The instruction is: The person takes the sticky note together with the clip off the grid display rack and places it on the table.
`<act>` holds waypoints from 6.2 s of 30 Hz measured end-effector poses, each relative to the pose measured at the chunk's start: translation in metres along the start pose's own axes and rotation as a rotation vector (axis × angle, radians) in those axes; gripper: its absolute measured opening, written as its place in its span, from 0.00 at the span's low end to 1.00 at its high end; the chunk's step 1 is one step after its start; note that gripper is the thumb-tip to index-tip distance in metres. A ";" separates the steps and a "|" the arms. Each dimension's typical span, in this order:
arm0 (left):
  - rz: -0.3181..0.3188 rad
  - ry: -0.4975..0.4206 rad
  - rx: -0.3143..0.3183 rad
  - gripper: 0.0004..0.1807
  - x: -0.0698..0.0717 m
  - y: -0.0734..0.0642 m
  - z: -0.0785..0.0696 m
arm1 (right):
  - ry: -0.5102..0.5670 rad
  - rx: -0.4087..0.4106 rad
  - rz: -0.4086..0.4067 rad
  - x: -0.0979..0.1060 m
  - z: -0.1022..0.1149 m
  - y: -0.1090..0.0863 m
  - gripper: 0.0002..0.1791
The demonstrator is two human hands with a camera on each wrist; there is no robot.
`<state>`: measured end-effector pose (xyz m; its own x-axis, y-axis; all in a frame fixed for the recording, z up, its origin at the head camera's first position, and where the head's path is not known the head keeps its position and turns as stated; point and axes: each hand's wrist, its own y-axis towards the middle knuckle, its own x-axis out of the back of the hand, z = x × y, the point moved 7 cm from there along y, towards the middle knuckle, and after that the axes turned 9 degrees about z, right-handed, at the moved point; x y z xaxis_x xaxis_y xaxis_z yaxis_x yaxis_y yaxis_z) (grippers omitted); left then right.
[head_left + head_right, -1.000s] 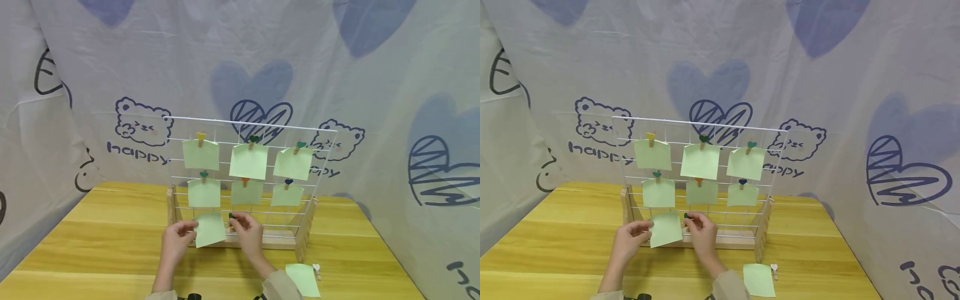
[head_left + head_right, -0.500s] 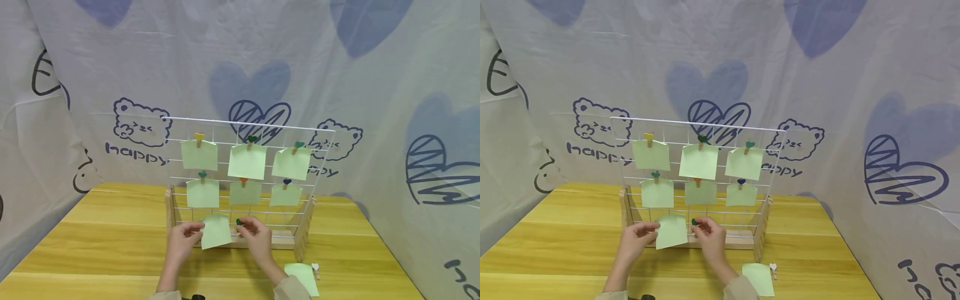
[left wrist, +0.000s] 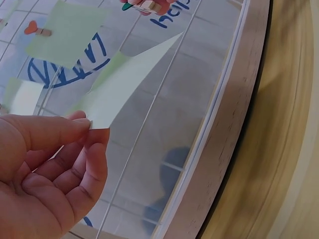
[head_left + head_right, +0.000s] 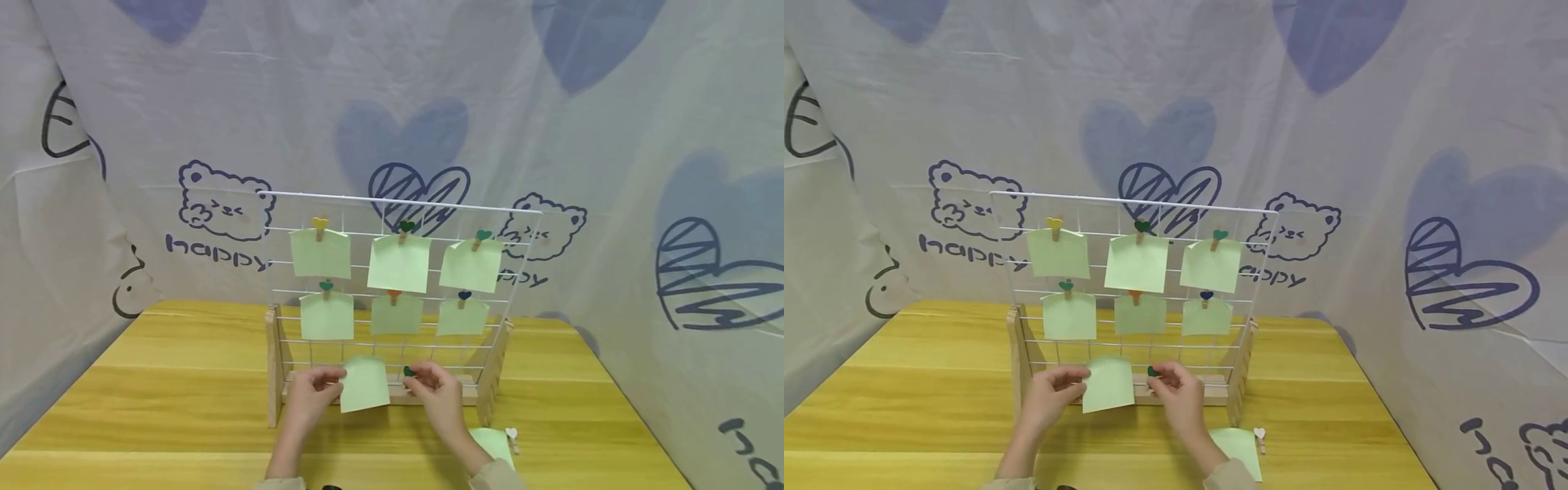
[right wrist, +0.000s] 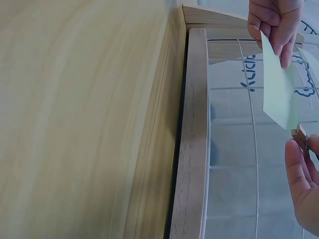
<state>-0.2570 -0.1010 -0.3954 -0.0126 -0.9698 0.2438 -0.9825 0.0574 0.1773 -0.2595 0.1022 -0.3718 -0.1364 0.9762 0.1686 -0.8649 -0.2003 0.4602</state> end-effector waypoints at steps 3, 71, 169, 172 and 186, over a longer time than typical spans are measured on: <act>0.015 0.011 0.008 0.08 -0.005 0.001 0.000 | -0.015 -0.025 0.003 0.005 -0.001 -0.002 0.08; 0.253 0.049 -0.027 0.09 -0.097 0.003 0.011 | -0.444 -0.174 0.268 0.067 -0.066 -0.022 0.07; 0.224 0.217 -0.015 0.05 -0.093 0.005 0.010 | -0.516 -0.243 0.355 0.055 -0.059 -0.013 0.02; 0.215 0.218 -0.023 0.05 -0.092 0.006 0.008 | -0.501 -0.250 0.342 0.055 -0.058 -0.012 0.02; 0.188 0.207 -0.029 0.07 -0.082 0.005 -0.003 | -0.545 -0.189 0.316 0.049 -0.046 -0.005 0.03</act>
<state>-0.2606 -0.0200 -0.4117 -0.1532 -0.8725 0.4640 -0.9606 0.2416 0.1371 -0.2846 0.1550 -0.4058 -0.1767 0.6805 0.7111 -0.9000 -0.4043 0.1632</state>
